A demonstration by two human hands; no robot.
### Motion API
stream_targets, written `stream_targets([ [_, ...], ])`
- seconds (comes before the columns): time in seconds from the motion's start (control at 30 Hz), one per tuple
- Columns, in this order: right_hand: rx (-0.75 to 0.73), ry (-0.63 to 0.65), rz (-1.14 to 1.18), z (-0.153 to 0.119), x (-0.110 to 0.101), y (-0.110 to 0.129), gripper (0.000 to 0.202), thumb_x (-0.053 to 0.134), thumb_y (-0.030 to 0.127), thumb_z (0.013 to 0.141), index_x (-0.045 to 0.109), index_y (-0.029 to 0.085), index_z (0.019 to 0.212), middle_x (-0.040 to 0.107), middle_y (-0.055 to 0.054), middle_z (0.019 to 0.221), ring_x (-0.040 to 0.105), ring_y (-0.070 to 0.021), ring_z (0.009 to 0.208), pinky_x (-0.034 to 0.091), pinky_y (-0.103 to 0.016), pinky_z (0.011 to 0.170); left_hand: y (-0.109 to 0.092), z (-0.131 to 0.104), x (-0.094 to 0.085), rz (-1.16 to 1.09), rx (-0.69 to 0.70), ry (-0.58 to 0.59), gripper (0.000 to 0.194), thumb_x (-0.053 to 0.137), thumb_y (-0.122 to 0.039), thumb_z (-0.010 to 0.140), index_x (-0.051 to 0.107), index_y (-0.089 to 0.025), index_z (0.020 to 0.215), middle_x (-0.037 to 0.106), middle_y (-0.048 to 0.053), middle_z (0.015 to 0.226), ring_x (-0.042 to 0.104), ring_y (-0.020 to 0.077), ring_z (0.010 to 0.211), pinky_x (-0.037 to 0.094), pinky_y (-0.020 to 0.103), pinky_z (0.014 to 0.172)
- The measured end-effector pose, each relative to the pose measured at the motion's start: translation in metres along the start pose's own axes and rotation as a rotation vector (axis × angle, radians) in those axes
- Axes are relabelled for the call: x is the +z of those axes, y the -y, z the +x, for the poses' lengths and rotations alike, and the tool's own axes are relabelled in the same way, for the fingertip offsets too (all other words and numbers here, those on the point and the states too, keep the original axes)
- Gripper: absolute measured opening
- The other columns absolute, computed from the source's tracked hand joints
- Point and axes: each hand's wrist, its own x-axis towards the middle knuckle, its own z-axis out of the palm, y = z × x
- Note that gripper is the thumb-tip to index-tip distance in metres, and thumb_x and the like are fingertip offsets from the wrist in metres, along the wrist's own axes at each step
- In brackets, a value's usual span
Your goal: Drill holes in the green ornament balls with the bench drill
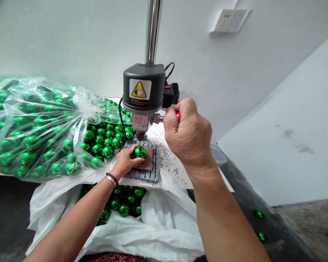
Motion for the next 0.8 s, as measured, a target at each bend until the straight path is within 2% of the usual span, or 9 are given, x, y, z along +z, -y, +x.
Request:
stream_targets([
  [0.2, -0.063, -0.073, -0.032, -0.015, 0.005, -0.004, 0.021, 0.044, 0.038, 0.086, 0.049, 0.021, 0.076, 0.050, 0.001, 0.061, 0.037, -0.0089, 0.053, 0.028, -0.025, 0.058, 0.002, 0.000, 0.002, -0.011, 0.011, -0.008, 0.057, 0.073, -0.049, 0.076, 0.063, -0.029, 0.128, 0.075, 0.004, 0.108, 0.064, 0.0273, 0.105, 0.045, 0.034, 0.089],
  [0.4, -0.091, -0.108, -0.048, -0.021, 0.008, -0.006, 0.020, 0.043, 0.037, 0.087, 0.048, 0.020, 0.075, 0.049, 0.001, 0.061, 0.037, -0.0088, 0.053, 0.028, -0.025, 0.058, 0.003, 0.000, 0.003, -0.015, 0.021, -0.022, 0.054, 0.074, -0.049, 0.076, 0.064, -0.028, 0.125, 0.075, 0.005, 0.103, 0.064, 0.0271, 0.102, 0.044, 0.033, 0.086],
  [0.6, -0.165, -0.199, -0.069, -0.029, 0.017, -0.013, 0.023, 0.044, 0.038, 0.090, 0.047, 0.020, 0.076, 0.049, 0.001, 0.060, 0.037, -0.0092, 0.053, 0.027, -0.026, 0.056, 0.002, -0.001, 0.003, -0.039, 0.026, -0.031, 0.052, 0.074, -0.048, 0.075, 0.065, -0.029, 0.123, 0.074, 0.004, 0.101, 0.063, 0.0271, 0.100, 0.044, 0.034, 0.087],
  [0.8, -0.307, -0.297, -0.111, -0.038, 0.023, -0.019, 0.017, 0.045, 0.029, 0.091, 0.047, 0.020, 0.077, 0.052, 0.000, 0.063, 0.043, -0.0102, 0.056, 0.031, -0.026, 0.057, 0.004, 0.000, 0.005, -0.014, 0.015, -0.023, 0.056, 0.073, -0.050, 0.076, 0.063, -0.029, 0.127, 0.074, 0.005, 0.102, 0.063, 0.0279, 0.101, 0.044, 0.035, 0.089],
])
